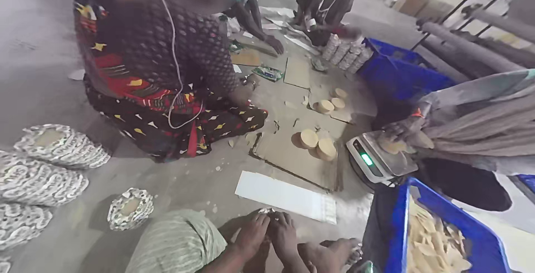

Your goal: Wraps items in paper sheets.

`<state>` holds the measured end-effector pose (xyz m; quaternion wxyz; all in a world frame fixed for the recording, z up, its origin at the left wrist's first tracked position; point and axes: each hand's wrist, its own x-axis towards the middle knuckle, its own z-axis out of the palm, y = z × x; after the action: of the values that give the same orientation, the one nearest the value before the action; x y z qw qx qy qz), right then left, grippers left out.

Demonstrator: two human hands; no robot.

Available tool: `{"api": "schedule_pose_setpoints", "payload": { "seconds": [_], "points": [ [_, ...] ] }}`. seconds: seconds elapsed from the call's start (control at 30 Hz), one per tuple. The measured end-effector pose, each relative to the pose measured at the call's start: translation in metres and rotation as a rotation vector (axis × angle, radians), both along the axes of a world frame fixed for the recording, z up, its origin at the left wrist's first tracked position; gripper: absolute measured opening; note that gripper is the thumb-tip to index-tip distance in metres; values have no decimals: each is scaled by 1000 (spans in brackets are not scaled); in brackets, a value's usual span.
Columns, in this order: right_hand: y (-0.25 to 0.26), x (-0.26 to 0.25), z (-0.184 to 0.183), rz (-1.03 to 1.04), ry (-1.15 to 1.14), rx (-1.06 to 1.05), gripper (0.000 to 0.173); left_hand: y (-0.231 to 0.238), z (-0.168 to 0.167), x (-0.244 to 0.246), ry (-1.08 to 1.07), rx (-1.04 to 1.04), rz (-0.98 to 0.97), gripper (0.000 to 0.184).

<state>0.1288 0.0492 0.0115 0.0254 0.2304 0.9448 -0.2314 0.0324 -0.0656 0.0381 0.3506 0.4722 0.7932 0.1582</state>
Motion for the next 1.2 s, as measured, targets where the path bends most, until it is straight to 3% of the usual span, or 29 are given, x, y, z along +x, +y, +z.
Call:
{"api": "schedule_pose_setpoints", "payload": {
  "seconds": [0.13, 0.2, 0.23, 0.33, 0.43, 0.53, 0.67, 0.73, 0.8, 0.93, 1.0, 1.13, 1.2],
  "points": [
    [23, -6, 1, -402, 89, -569, 23, 2, -3, -1, 17, -59, -62, 71],
    [16, -6, -8, -732, 212, -673, 19, 5, -7, 1, 38, -55, -68, 70],
    [12, -5, -12, -795, 203, -636, 24, 7, -11, 2, 62, -36, -55, 66],
    [-2, -3, -11, -730, 8, -428, 34, 6, -14, 5, -6, 29, 50, 65],
    [-5, -7, -7, -704, -2, -462, 36, -3, -15, 3, -243, 132, 226, 63],
    [-2, -34, 17, -647, 89, -567, 34, -15, 17, -28, -207, 96, 231, 72],
    [-52, -123, 85, -487, 207, -684, 27, -79, 86, -77, -129, 306, 577, 73],
    [-103, -180, 106, -316, 194, -773, 26, -132, 97, -103, -45, 430, 800, 74],
    [-158, -230, 110, -143, 108, -828, 29, -187, 87, -130, 47, 493, 983, 80],
    [-238, -288, 91, 43, 0, -850, 28, -264, 55, -164, 81, 436, 1158, 83],
    [-256, -299, 76, 82, -65, -821, 30, -282, 40, -167, 22, 383, 1202, 88],
    [-266, -302, 53, 99, -141, -782, 31, -293, -13, -160, -29, 534, 1243, 92],
    [-265, -302, 57, 126, -195, -726, 35, -290, -19, -156, -54, 558, 1268, 92]
  ]
}}
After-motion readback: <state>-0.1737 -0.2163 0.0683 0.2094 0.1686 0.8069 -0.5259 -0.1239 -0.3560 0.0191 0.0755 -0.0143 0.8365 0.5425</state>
